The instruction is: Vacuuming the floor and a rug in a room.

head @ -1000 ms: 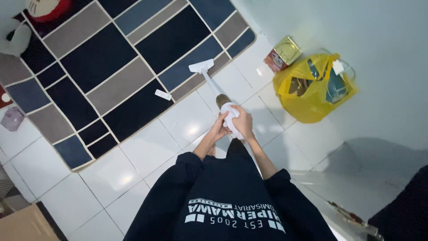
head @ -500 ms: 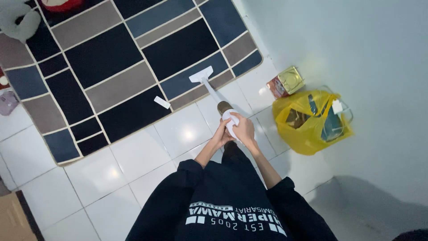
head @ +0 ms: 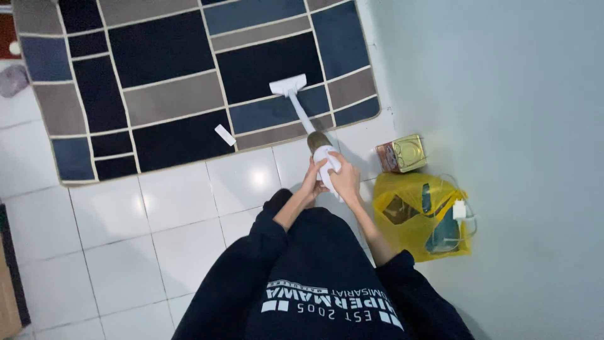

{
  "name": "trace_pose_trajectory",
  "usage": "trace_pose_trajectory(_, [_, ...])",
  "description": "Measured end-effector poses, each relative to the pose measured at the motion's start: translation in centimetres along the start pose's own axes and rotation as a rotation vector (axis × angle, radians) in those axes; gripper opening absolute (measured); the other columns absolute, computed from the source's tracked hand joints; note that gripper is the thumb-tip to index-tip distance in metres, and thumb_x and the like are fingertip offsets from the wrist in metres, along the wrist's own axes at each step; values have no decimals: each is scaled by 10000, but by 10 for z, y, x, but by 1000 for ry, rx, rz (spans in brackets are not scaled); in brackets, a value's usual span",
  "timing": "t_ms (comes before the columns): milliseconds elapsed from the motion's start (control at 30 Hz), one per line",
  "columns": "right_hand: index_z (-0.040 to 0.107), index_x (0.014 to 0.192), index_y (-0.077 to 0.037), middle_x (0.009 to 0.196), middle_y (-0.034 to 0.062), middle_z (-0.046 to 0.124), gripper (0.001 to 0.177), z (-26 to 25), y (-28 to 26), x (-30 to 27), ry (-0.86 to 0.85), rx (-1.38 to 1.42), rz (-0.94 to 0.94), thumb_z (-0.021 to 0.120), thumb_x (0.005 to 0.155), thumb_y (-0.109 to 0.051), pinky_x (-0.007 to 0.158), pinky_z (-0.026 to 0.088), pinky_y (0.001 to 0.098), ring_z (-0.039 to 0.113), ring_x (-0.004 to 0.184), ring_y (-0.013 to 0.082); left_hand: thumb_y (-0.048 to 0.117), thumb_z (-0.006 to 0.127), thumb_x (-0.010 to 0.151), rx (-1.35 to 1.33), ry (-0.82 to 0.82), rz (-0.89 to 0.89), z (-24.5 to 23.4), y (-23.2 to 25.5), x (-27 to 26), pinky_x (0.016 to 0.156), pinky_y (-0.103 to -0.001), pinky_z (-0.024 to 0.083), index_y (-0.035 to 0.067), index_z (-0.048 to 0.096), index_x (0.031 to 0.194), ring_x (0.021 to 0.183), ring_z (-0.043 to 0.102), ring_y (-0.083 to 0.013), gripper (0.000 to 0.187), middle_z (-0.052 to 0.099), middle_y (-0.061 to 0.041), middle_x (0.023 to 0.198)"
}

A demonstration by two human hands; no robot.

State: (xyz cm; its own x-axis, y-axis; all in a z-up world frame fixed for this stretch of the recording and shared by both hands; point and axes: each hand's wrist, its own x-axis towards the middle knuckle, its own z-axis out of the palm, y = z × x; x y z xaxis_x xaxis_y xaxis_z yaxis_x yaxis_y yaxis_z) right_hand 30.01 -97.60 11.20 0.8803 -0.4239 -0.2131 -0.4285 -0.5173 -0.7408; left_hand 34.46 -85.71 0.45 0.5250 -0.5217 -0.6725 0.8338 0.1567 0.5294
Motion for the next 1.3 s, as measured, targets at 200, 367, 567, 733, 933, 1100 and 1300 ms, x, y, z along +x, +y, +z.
trace_pose_trajectory(200, [680, 1298, -211, 981, 240, 741, 515, -1, 3, 69, 44, 38, -76, 726, 790, -144, 823, 557, 516, 704, 921, 455, 506, 673, 828, 28, 34, 24, 22, 58, 38, 652, -512, 621, 406, 131, 1578, 1046, 648, -371, 931, 509, -112, 1391])
trace_pose_trajectory(367, [679, 1315, -234, 878, 253, 740, 525, -3, -14, 129, -36, 42, 20, 727, 795, -172, 849, 563, 497, 728, 906, 427, 547, 676, 827, 59, 52, 35, 14, 91, 94, 640, -482, 608, 391, 190, 1585, 1055, 653, -349, 915, 505, -94, 1408])
trace_pose_trajectory(567, [677, 1312, -211, 876, 253, 741, 515, 8, -29, 220, -46, 88, 6, 727, 800, -184, 832, 571, 475, 739, 895, 413, 563, 699, 823, 62, 121, 18, 12, 151, 156, 663, -483, 620, 369, 251, 1569, 1054, 648, -346, 892, 477, -89, 1429])
trace_pose_trajectory(733, [679, 1325, -207, 889, 259, 741, 522, 0, -69, 303, -79, 45, 7, 736, 807, -192, 842, 559, 474, 726, 907, 416, 556, 682, 816, -9, 87, 9, 22, 226, 204, 679, -499, 638, 394, 227, 1532, 1029, 686, -374, 863, 517, -117, 1402])
trace_pose_trajectory(933, [693, 1309, -200, 915, 247, 752, 502, 6, -103, 403, -93, 70, 32, 734, 809, -223, 867, 569, 470, 745, 931, 399, 537, 676, 839, -4, 111, 51, 24, 312, 268, 668, -525, 631, 359, 284, 1525, 1027, 689, -340, 810, 545, -108, 1356])
trace_pose_trajectory(1100, [679, 1288, -138, 1010, 247, 735, 465, 30, -119, 496, -43, 38, -149, 754, 844, -251, 844, 564, 493, 718, 971, 432, 547, 684, 849, -16, 112, 79, 15, 385, 318, 687, -518, 623, 375, 237, 1564, 1031, 684, -331, 861, 552, -122, 1347])
trace_pose_trajectory(1300, [483, 1466, -172, 871, 267, 737, 685, 14, -201, 587, -119, 99, -76, 734, 830, -207, 858, 548, 515, 729, 897, 453, 536, 703, 808, -64, 148, 88, 10, 482, 369, 744, -589, 610, 380, 193, 1574, 1069, 648, -412, 933, 462, -128, 1467])
